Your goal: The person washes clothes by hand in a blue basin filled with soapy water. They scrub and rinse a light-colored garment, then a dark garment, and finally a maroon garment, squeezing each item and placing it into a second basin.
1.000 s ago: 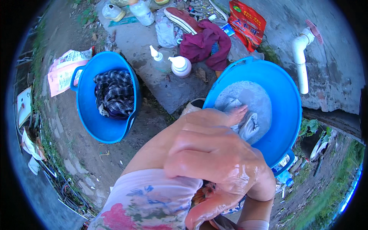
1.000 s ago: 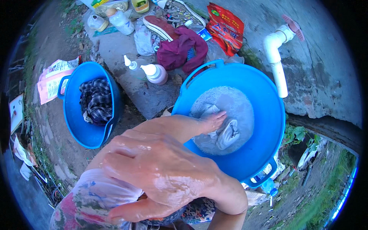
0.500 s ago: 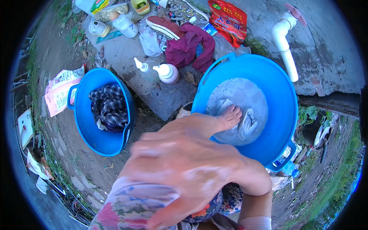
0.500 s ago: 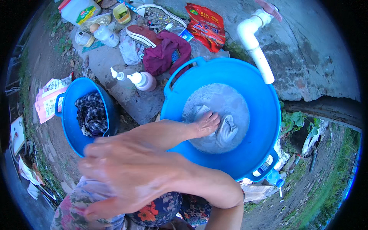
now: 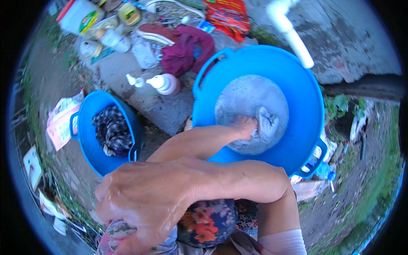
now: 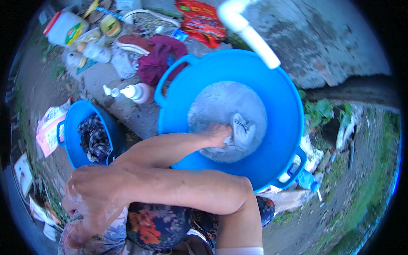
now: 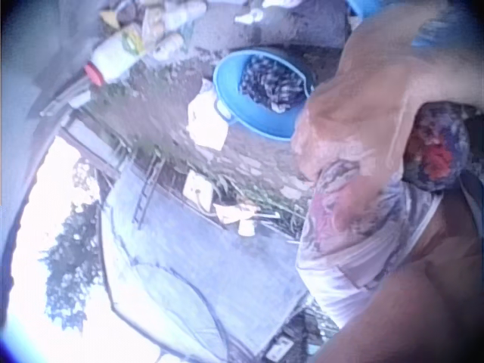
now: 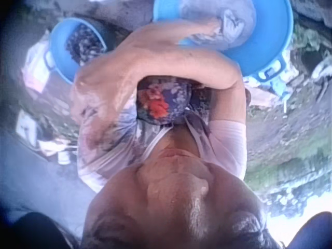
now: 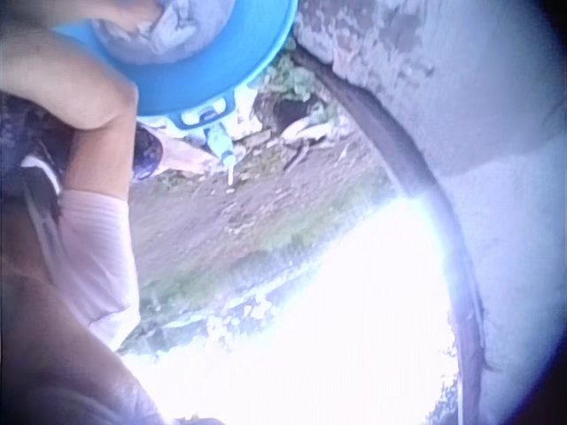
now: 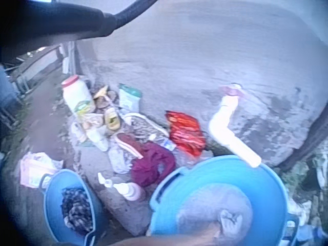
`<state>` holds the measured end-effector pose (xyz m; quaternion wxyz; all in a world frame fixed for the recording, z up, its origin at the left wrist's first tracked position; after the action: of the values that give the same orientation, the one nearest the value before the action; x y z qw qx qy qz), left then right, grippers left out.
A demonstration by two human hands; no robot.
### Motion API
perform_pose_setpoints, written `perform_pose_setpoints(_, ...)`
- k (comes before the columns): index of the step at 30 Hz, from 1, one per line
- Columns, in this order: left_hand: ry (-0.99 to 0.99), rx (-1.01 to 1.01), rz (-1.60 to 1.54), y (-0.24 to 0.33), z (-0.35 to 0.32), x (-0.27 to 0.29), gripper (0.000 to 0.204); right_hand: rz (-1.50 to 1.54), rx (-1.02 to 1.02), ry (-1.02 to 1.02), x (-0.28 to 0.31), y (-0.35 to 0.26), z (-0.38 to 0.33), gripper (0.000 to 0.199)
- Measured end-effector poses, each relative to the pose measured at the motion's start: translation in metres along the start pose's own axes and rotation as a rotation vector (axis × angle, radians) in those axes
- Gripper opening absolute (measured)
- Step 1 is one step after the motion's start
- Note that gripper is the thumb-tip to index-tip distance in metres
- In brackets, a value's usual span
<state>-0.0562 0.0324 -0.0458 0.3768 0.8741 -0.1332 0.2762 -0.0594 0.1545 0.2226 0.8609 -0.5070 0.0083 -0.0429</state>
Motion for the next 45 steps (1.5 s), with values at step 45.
perform_pose_setpoints(45, -0.797, -0.323, -4.15, -0.055, 0.025, -0.059, 0.052, -0.725, -1.29, 1.352, 0.012, 0.155, -0.316, 0.028)
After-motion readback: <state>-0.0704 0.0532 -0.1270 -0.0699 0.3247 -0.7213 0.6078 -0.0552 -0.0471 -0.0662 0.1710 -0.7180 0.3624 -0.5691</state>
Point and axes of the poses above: each hand's wrist, its own z-axis towards the middle knuckle, its own x-axis out of the back of the hand, y = z × x, the point moved 1 cm from there along z, towards the middle knuckle, and after that the axes turned 11 degrees about -y, right-handed, at the moved point
